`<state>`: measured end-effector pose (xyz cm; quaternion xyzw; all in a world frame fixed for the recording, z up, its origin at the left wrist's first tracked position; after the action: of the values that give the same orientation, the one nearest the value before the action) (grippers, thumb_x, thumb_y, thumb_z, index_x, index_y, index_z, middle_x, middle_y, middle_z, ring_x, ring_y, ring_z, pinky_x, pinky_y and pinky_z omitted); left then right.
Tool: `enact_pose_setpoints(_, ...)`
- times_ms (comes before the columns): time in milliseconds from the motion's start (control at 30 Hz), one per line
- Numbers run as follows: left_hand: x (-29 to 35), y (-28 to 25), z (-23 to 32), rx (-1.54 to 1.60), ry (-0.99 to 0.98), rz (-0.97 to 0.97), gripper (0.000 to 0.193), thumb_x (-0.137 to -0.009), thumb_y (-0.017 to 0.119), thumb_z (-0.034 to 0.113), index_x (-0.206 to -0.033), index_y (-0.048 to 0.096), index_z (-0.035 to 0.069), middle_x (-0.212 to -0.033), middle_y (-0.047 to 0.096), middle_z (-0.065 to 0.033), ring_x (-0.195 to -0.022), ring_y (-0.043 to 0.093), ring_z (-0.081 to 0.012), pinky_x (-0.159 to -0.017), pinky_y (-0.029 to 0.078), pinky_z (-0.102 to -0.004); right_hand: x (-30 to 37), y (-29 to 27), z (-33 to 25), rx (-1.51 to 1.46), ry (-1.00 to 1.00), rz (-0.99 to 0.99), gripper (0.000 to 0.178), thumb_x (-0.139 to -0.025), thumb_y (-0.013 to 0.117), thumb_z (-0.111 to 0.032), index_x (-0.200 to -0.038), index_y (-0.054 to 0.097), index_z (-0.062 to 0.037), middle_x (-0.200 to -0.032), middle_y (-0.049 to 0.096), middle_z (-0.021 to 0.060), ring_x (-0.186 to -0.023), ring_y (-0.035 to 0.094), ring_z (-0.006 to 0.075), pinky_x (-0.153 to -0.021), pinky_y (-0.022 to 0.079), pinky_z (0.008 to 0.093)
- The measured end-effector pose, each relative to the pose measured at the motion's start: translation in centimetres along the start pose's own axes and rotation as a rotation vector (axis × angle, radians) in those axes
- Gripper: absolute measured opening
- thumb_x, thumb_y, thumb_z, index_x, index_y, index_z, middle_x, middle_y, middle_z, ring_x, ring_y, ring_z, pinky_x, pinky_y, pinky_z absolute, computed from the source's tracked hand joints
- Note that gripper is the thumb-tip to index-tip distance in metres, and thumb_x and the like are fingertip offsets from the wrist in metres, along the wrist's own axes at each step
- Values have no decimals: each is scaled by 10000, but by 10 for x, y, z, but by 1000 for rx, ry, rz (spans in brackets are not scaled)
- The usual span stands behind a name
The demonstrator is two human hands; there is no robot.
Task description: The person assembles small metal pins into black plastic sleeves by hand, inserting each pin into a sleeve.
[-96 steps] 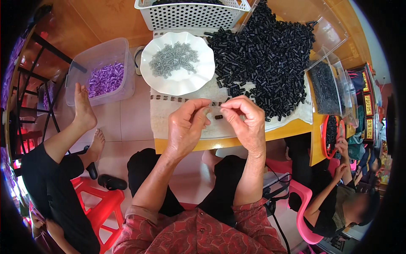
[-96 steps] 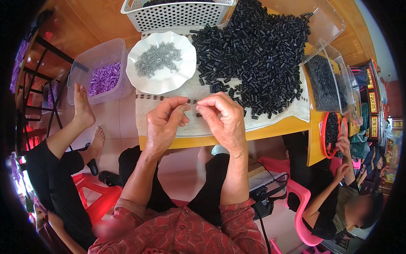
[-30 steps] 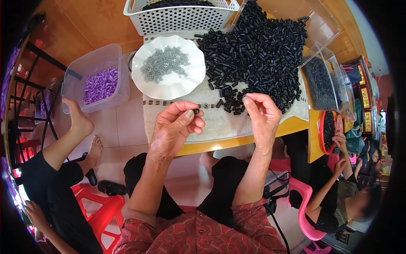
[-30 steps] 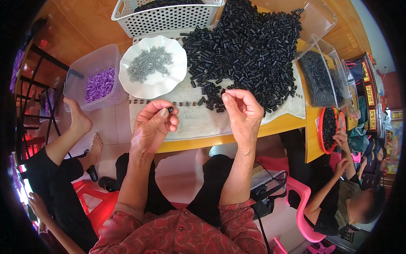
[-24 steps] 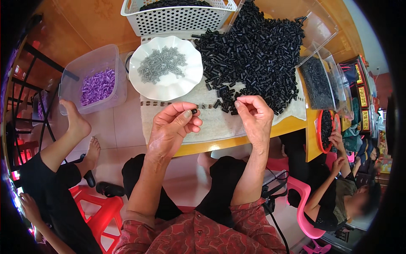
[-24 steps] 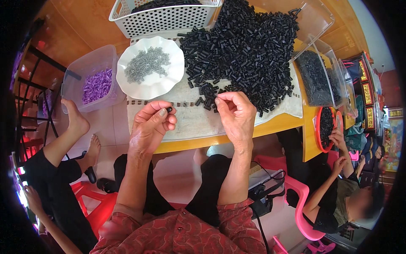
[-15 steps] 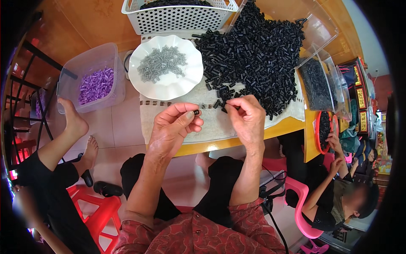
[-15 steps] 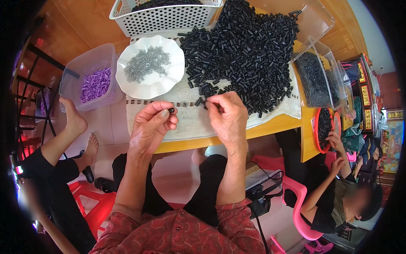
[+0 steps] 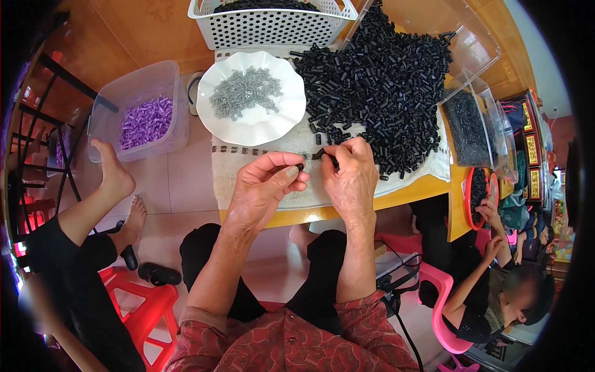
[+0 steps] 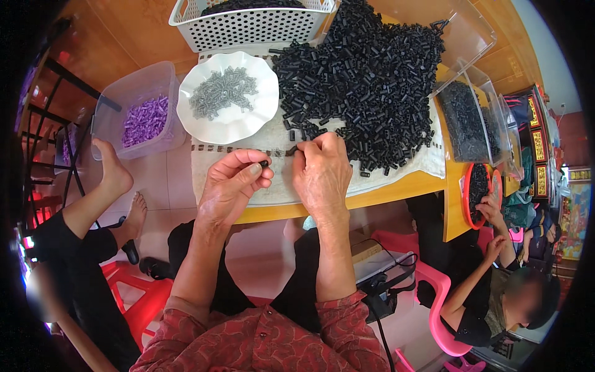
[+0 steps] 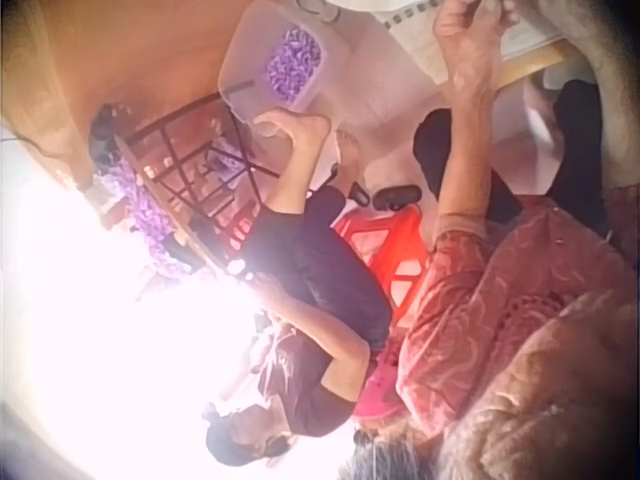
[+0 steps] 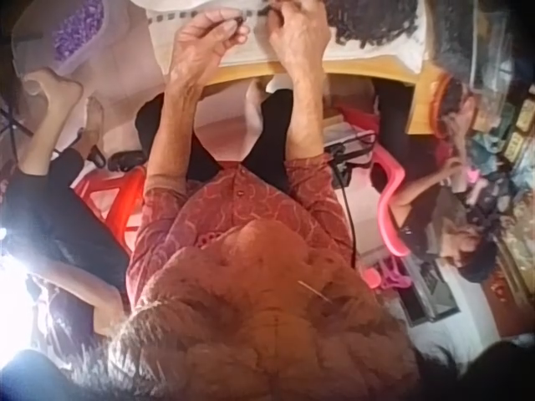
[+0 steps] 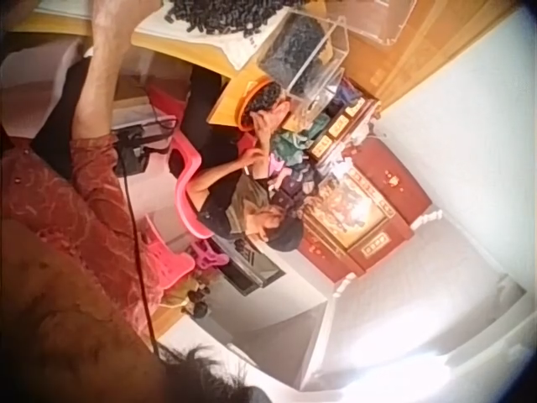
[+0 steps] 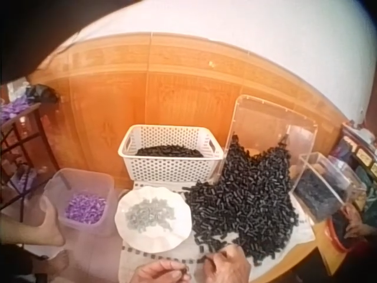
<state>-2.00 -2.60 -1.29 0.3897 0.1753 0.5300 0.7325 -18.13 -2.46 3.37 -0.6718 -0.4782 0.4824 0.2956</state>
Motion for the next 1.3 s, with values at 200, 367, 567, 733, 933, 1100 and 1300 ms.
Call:
enact_pose_setpoints(200,0,0,0,5,21,-35,199,-940,560,-35,-1125,633,-33,-1021,662,-114,-917,667,-194,-818,562,-322,2,5,7,-91,112,-59,91,-757,710,-74,-815,672,-14,-885,566,87,-875,584,292,-712,497,414)
enact_pose_setpoints(367,0,0,1,6,10,-7,202,-939,556,-41,-1125,635,-28,-1027,665,-123,-906,672,-195,-799,570,-315,3,6,7,-108,148,-54,89,-771,694,-60,-836,658,-12,-894,567,109,-893,584,310,-731,492,425)
enact_pose_setpoints(567,0,-1,1,10,16,-12,195,-943,555,-33,-1119,637,-27,-1029,669,-131,-886,676,-197,-782,575,-317,3,7,9,-145,174,-88,78,-769,689,-36,-831,649,-11,-881,572,123,-867,589,333,-724,486,431)
enact_pose_setpoints(733,-1,-2,1,38,15,-5,188,-946,563,-16,-1119,637,-31,-1022,671,-131,-880,675,-196,-773,575,-317,2,6,16,-507,265,-47,51,-842,669,-22,-873,640,7,-831,634,75,-742,627,201,-651,490,318)
enact_pose_setpoints(933,0,-4,2,60,34,6,204,-947,571,-5,-1140,634,-28,-1039,668,-129,-888,671,-194,-775,571,-318,4,0,7,-1000,339,-200,87,-904,646,-26,-982,659,9,-820,676,20,-714,625,64,-612,478,207)
enact_pose_setpoints(1100,-1,-7,1,82,47,23,230,-939,571,-23,-1162,630,-28,-1073,662,-131,-902,668,-193,-791,561,-308,6,0,-1,-1167,333,-247,138,-894,651,-16,-1028,672,11,-848,691,38,-733,643,81,-618,491,209)
enact_pose_setpoints(1300,0,-7,3,67,78,31,244,-943,564,-16,-1177,629,-6,-1098,663,-146,-912,659,-189,-796,551,-305,6,-3,-7,-1163,270,-263,110,-880,660,-4,-986,677,21,-865,685,55,-739,648,98,-616,492,209)
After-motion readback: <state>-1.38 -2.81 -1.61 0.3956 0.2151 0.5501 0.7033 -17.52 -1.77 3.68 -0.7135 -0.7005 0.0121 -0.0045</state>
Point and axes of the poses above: each hand's wrist, its own x-axis away from the middle knuckle, its own y-axis out of the palm, z = x × y, the point moved 3 cm from there along -x, towards the middle knuckle
